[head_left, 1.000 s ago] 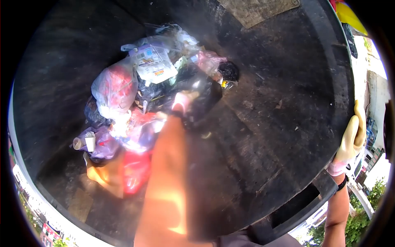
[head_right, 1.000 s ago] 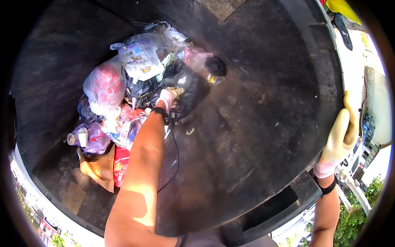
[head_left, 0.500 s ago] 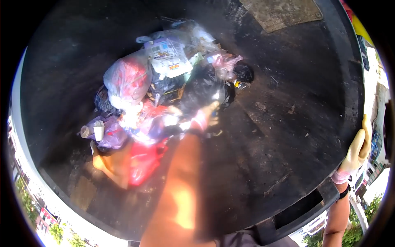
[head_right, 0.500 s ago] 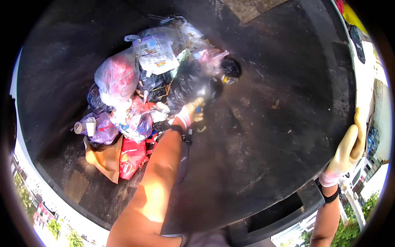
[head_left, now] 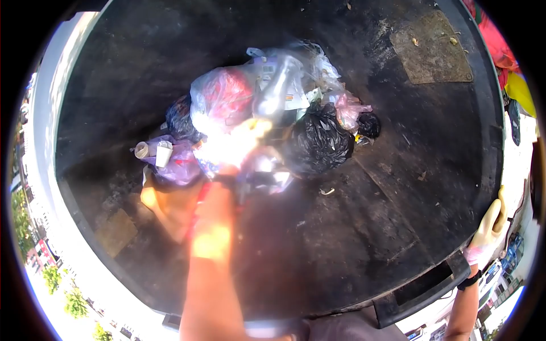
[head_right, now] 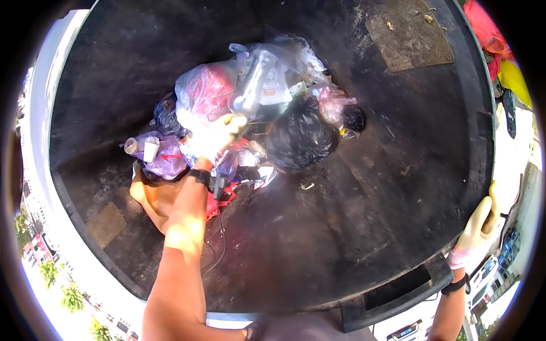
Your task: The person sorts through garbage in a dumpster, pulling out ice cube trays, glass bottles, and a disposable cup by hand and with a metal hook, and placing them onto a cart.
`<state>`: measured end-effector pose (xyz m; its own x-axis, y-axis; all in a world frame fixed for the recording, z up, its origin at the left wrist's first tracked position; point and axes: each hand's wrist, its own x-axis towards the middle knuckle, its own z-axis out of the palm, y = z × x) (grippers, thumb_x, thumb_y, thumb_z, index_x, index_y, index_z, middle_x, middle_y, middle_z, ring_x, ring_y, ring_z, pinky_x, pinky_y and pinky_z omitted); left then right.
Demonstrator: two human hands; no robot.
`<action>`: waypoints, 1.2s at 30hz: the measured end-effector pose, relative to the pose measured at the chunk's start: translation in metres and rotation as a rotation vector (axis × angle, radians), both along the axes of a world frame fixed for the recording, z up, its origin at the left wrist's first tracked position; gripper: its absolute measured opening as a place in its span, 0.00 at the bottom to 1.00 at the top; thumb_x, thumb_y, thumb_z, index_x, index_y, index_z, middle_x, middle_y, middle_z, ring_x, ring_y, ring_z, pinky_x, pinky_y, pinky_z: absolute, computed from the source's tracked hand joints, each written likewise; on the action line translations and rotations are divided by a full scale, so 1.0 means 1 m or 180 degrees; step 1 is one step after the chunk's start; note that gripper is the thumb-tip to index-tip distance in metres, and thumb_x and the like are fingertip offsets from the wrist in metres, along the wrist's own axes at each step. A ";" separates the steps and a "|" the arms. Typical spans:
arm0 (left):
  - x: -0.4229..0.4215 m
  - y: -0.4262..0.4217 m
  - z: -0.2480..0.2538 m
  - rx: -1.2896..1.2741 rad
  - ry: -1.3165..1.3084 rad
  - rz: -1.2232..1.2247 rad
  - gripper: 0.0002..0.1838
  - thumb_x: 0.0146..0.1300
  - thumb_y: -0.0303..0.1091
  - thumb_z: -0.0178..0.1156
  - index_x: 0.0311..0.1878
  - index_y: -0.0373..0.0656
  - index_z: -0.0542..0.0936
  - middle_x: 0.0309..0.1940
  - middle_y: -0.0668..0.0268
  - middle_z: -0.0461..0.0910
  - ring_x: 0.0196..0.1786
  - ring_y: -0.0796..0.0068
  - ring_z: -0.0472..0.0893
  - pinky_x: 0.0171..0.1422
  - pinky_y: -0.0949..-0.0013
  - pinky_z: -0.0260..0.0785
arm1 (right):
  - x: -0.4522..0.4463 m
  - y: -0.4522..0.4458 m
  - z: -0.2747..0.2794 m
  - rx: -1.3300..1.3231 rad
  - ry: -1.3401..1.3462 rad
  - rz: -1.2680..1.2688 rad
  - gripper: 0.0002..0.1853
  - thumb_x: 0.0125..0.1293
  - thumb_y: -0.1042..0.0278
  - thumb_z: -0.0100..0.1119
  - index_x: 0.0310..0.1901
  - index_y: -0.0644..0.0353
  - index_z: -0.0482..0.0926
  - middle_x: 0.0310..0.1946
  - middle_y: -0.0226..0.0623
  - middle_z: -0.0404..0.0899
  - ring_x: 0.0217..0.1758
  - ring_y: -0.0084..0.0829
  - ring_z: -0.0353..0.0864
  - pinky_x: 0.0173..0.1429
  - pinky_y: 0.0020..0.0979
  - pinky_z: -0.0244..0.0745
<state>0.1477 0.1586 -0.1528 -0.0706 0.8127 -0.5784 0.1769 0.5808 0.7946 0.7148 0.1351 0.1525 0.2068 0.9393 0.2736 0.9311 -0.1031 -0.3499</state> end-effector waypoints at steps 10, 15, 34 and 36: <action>-0.088 0.103 -0.134 -0.1514 0.0391 0.0889 0.29 0.71 0.63 0.69 0.46 0.40 0.86 0.28 0.62 0.83 0.25 0.64 0.81 0.33 0.57 0.82 | -0.004 0.006 -0.012 0.0350 0.0262 -0.0025 0.18 0.89 0.63 0.52 0.70 0.61 0.82 0.74 0.40 0.80 0.78 0.35 0.77 0.87 0.32 0.59; -0.040 0.070 -0.168 -0.1900 -0.0391 0.1377 0.29 0.70 0.68 0.68 0.44 0.48 0.81 0.27 0.67 0.77 0.23 0.67 0.74 0.40 0.47 0.81 | -0.005 0.008 -0.009 0.0290 0.0189 -0.0052 0.19 0.89 0.63 0.51 0.70 0.60 0.81 0.73 0.40 0.80 0.78 0.36 0.76 0.88 0.32 0.59; 0.079 -0.072 -0.135 -0.0819 0.1664 -0.1130 0.35 0.68 0.62 0.70 0.61 0.37 0.85 0.56 0.47 0.88 0.59 0.51 0.88 0.63 0.51 0.79 | -0.010 0.003 0.006 -0.0126 0.0031 -0.0209 0.20 0.88 0.60 0.55 0.72 0.59 0.80 0.72 0.38 0.81 0.76 0.33 0.77 0.85 0.29 0.60; 0.085 -0.066 -0.069 -0.0456 0.1998 -0.1616 0.34 0.68 0.60 0.69 0.61 0.38 0.86 0.59 0.44 0.88 0.63 0.46 0.87 0.67 0.51 0.77 | -0.015 0.005 0.005 -0.0123 0.0328 -0.0404 0.20 0.88 0.61 0.54 0.72 0.59 0.80 0.73 0.36 0.80 0.76 0.32 0.76 0.86 0.30 0.59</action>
